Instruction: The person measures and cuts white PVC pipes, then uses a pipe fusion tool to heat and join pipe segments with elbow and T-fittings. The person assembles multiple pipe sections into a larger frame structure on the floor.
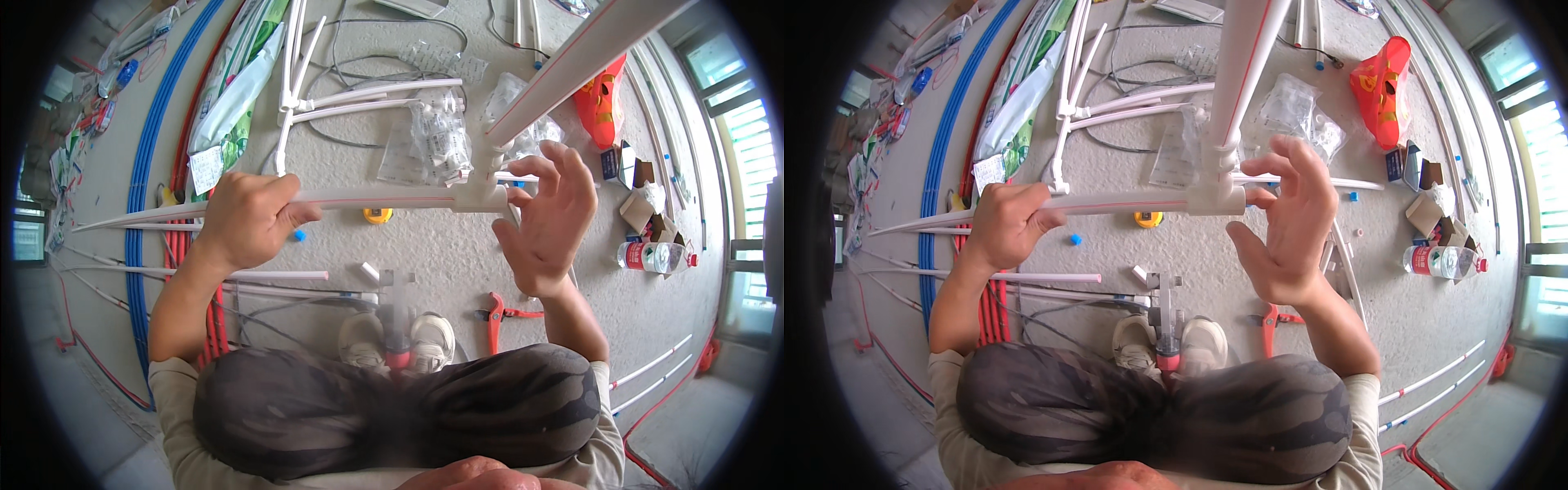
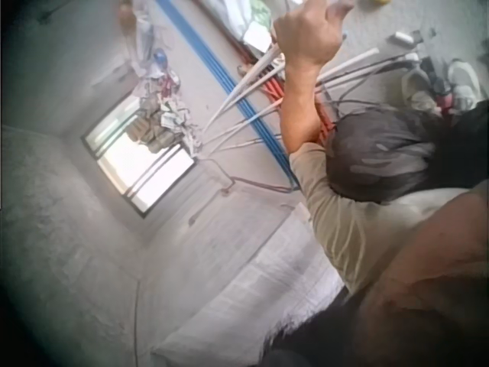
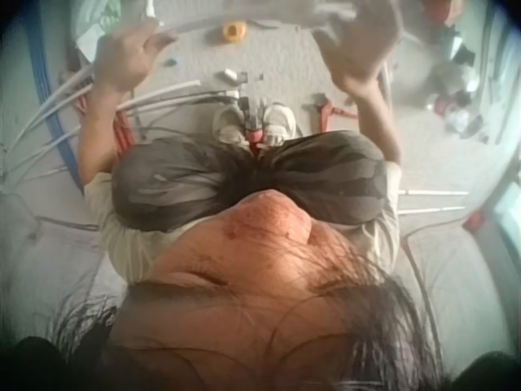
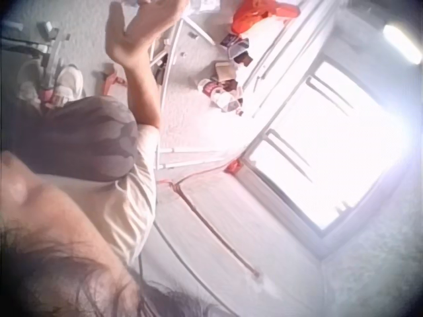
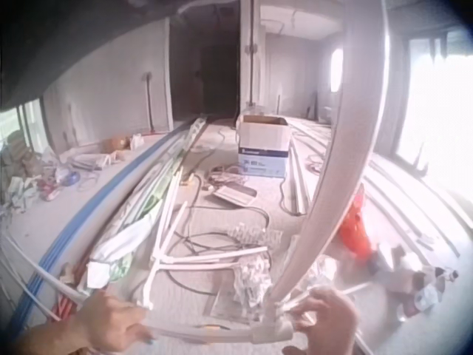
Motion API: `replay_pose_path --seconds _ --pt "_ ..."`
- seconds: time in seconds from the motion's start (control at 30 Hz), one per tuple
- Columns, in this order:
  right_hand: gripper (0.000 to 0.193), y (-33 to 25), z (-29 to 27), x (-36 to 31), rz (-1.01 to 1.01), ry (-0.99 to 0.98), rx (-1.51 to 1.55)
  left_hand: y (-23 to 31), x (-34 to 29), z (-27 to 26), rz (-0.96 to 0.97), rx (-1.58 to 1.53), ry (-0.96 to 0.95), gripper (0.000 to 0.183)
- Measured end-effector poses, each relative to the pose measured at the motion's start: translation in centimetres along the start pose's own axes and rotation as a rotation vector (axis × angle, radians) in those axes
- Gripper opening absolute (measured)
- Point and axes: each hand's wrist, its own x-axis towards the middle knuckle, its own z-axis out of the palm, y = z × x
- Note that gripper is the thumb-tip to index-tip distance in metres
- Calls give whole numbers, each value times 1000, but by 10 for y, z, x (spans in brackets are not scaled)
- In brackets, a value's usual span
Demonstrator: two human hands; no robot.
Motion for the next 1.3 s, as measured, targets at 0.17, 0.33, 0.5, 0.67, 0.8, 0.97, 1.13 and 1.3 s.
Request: replay_pose_path --seconds 0.17,0.33,0.5,0.67,0.8,0.97,1.13,1.3 --pt "117 -6 5 6 42 13 236 2 0 2 -10 -11 -2 50" --pt "123 -11 1 8 68 -99 100 5 -3 2 -31 -17 -24 50" --pt "126 -5 9 0 -75 25 175 7 2 -4 -37 -5 -46 50" --pt "126 7 7 -1 -259 -68 46 4 1 0 -42 -74 -54 49" --pt "126 -7 9 -3 54 -1 207 9 -2 6 1 -43 -12 48" --pt "124 -30 5 13 407 165 488 15 0 6 -28 -44 -35 48" --pt "124 -28 -4 4 432 59 325 17 2 9 -27 -43 -63 48" --pt "122 -17 1 -3 214 15 239 17 3 11 -52 -64 -86 47"
